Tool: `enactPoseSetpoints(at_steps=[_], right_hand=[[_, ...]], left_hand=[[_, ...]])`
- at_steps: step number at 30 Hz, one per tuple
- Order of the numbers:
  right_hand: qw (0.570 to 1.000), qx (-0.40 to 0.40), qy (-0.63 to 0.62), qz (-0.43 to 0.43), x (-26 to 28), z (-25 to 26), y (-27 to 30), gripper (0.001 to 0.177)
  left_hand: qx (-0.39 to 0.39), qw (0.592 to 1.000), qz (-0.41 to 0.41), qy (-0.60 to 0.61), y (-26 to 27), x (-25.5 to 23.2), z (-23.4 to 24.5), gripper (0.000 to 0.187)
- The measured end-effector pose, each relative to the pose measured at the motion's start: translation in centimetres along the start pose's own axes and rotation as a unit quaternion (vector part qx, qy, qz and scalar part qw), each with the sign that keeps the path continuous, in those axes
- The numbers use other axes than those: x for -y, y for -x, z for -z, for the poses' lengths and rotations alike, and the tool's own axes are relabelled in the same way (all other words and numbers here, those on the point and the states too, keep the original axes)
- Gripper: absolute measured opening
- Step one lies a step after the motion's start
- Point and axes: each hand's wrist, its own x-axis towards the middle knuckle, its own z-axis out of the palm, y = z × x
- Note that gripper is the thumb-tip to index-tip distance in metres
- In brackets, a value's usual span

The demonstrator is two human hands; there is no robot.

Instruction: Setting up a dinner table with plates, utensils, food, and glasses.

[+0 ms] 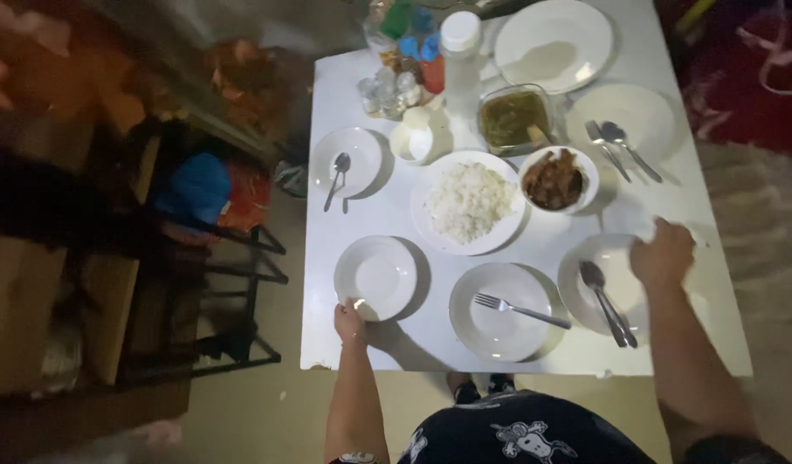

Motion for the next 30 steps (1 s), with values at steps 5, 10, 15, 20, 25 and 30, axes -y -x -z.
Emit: enactPoseSetpoints(at_steps=[5,10,15,20,25,30], right_hand=[[0.918,0.268,-0.009,-0.293,-5.3,2.3,3.5,0.062],[0.924,0.18,-0.109,-0.32,-7.2,1.0,5.5,0.047],[0.919,0.153,-0.152,-0.33,-8.3,-0.1,4.3,0.056],[0.887,0.116,-0.149,-0.421,-6.9,2.3,2.1,0.066],[0.911,0.136,-0.003,-0.39,-16.5,-4.5,-0.2,0.03],[0.892,0.058,-0.175,-0.412,-16.1,-3.5,0.7,0.04]], left_hand=[[-0.015,0.994,0.077,0.074,1.7,-2.4,1.8,0.055],[-0.038,0.97,0.163,0.177,4.4,-3.9,2.3,0.048],[-0.064,0.971,0.152,0.171,3.5,-3.4,2.3,0.041],[-0.085,0.945,0.218,0.231,0.7,-3.8,3.0,0.034],[-0.123,0.941,0.205,0.239,-0.7,-1.5,3.1,0.038],[-0.072,0.963,0.215,0.147,2.3,-1.5,5.6,0.041]])
